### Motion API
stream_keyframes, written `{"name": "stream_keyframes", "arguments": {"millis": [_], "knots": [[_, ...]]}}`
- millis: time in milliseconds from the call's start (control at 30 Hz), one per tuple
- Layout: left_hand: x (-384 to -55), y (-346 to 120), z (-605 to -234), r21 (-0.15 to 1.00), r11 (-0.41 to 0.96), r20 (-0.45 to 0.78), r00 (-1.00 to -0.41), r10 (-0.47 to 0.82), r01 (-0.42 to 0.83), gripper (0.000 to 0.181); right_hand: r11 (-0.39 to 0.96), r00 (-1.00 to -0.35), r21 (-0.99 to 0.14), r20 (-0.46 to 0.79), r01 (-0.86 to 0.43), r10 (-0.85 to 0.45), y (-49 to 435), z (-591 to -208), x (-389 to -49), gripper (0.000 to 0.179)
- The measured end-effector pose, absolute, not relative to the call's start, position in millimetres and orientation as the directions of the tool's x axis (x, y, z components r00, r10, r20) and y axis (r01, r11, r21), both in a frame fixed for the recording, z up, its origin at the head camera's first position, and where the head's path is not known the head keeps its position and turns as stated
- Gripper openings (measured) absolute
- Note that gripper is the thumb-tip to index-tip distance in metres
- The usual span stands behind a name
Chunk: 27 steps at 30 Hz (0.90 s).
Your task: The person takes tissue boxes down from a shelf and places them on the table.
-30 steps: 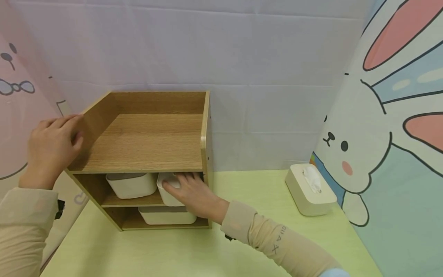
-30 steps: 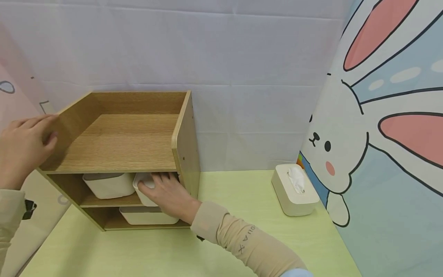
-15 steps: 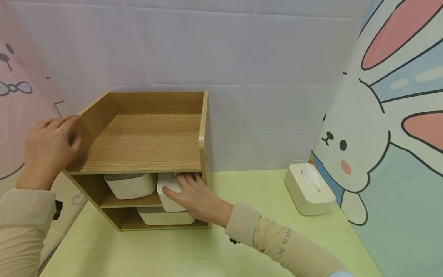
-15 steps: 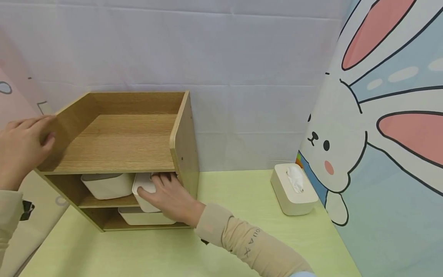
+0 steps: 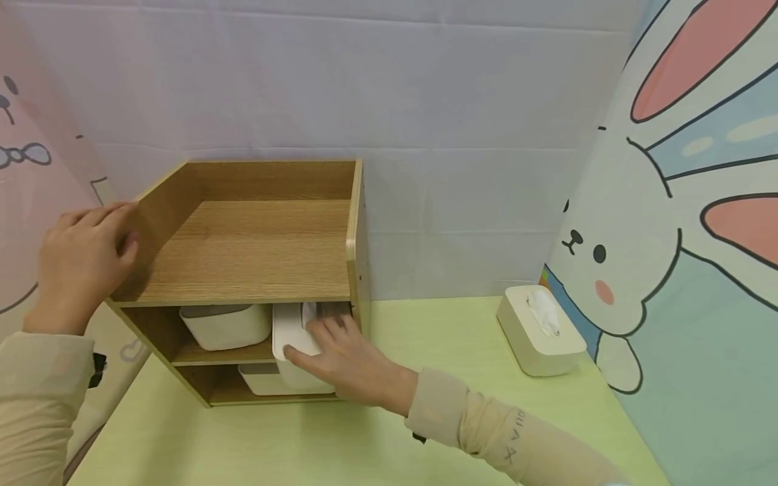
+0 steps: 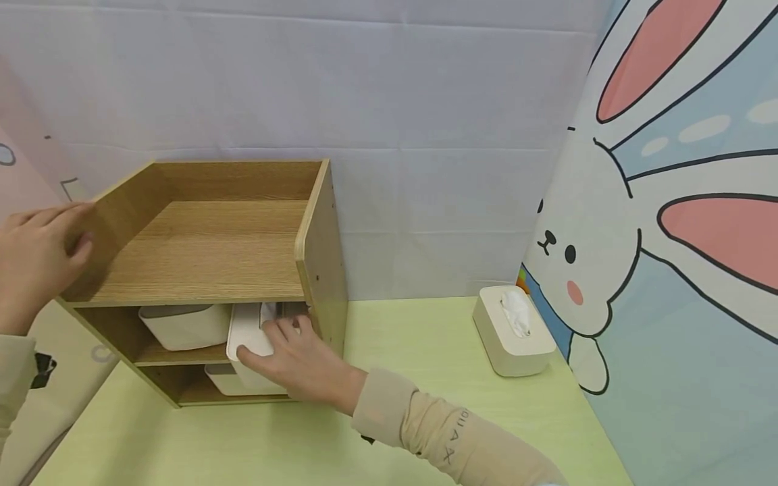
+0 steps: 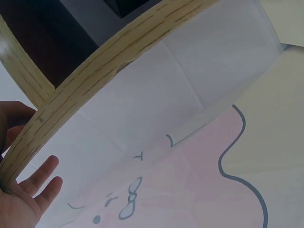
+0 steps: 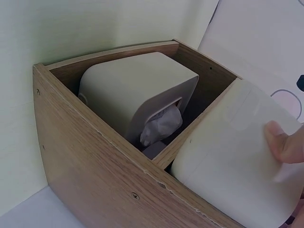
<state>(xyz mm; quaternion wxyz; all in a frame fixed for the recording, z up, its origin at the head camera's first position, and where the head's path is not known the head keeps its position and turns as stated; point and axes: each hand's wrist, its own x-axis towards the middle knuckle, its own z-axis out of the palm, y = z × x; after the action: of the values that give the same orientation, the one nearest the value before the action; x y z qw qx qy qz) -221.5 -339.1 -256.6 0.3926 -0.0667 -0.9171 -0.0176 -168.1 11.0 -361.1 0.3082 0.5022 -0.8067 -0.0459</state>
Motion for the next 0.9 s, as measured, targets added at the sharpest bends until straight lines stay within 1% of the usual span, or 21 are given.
{"name": "stream_keyframes", "arguments": {"millis": [100,267,400,633,733,900], "knots": [[-222.0,-339.7,-256.7,-0.020,0.989,0.731,-0.673,0.113,0.145,0.039,0.465,-0.264,0.388,0.469,-0.795,-0.843,14.1,-362.0,-164.9,0.056],[-222.5,-340.2,-256.8,-0.023,0.988,0.739,-0.662,0.121,0.155,0.039,0.430,-0.192,0.450,0.484,-0.783,-0.854,19.6,-361.8,-158.2,0.046],[-222.5,-340.6,-257.0,-0.024,0.987,0.746,-0.655,0.123,0.158,0.038,0.399,-0.149,0.466,0.486,-0.790,-0.861,24.8,-361.5,-152.7,0.044],[-223.1,-340.9,-257.6,-0.018,0.988,0.744,-0.658,0.116,0.154,0.038,0.334,-0.082,0.488,0.467,-0.807,-0.881,34.8,-363.0,-146.0,0.041],[-223.0,-341.0,-257.6,-0.016,0.988,0.746,-0.656,0.113,0.152,0.038,0.303,-0.036,0.506,0.470,-0.808,-0.882,39.6,-360.9,-143.6,0.038],[-223.0,-340.9,-257.5,-0.012,0.988,0.746,-0.657,0.112,0.154,0.038,0.242,0.040,0.530,0.465,-0.813,-0.884,49.9,-348.3,-136.4,0.039]]}}
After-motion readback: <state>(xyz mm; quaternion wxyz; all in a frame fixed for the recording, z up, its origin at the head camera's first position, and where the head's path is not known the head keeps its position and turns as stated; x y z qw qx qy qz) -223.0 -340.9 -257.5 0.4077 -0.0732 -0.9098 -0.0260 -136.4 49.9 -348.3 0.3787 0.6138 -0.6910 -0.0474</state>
